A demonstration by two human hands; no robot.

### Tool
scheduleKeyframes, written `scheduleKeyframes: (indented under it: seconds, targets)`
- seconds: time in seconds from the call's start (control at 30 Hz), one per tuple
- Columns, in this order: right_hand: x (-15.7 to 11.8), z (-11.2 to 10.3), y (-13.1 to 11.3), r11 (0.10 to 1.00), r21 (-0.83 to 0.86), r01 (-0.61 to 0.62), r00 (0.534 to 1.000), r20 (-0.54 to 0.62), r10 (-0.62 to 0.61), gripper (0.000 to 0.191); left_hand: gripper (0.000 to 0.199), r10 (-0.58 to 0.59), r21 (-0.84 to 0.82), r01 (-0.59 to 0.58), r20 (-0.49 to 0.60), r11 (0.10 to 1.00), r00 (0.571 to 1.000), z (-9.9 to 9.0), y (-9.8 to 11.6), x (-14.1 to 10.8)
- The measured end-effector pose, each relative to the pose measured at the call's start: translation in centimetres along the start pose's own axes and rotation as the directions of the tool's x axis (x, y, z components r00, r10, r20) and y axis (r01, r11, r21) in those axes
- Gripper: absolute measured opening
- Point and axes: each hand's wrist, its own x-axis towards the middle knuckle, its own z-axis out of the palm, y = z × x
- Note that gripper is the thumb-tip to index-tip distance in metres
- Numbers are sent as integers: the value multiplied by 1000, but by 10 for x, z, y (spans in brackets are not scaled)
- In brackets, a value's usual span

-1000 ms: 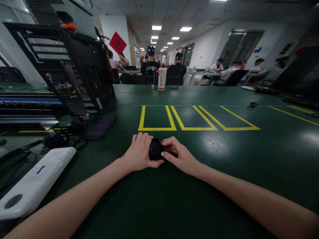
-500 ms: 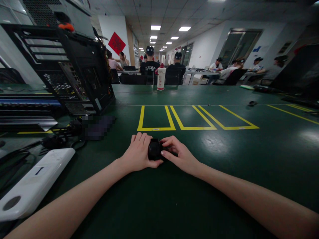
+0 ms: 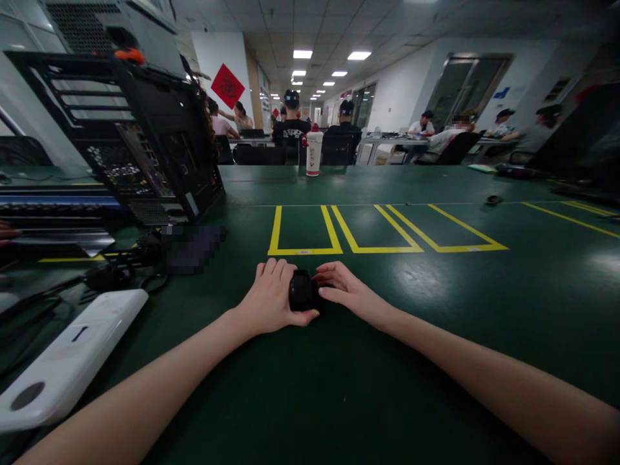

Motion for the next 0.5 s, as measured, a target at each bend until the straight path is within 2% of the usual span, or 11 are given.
scheduleKeyframes:
  seconds: [0.07,0.13,0.2,0.3,0.4,0.5]
  targets:
    - [0,-7,-4,998,-10,-55,995,85,56,49,68,-1,7,1,5,1000,1000,0,0,0]
    - [-2,-13,-10,994,-105,-7,985,172,25,64,68,1,6,-1,10,1000,1000,-1,0,0]
    - [-4,-17,-18,980,-196,39,977,214,3,62,68,3,-2,-3,11,1000,1000,-1,0,0]
    - [-5,-15,-30,968,-248,40,985,175,4,59,68,2,1,-2,10,1000,1000,-2,0,-1]
    - [-6,-6,-35,963,-255,86,995,67,-71,58,68,0,2,0,7,1000,1000,-3,2,-1]
    - [-7,4,-26,992,-116,55,998,41,-51,58,68,15,-26,-15,-3,1000,1000,-3,6,-2]
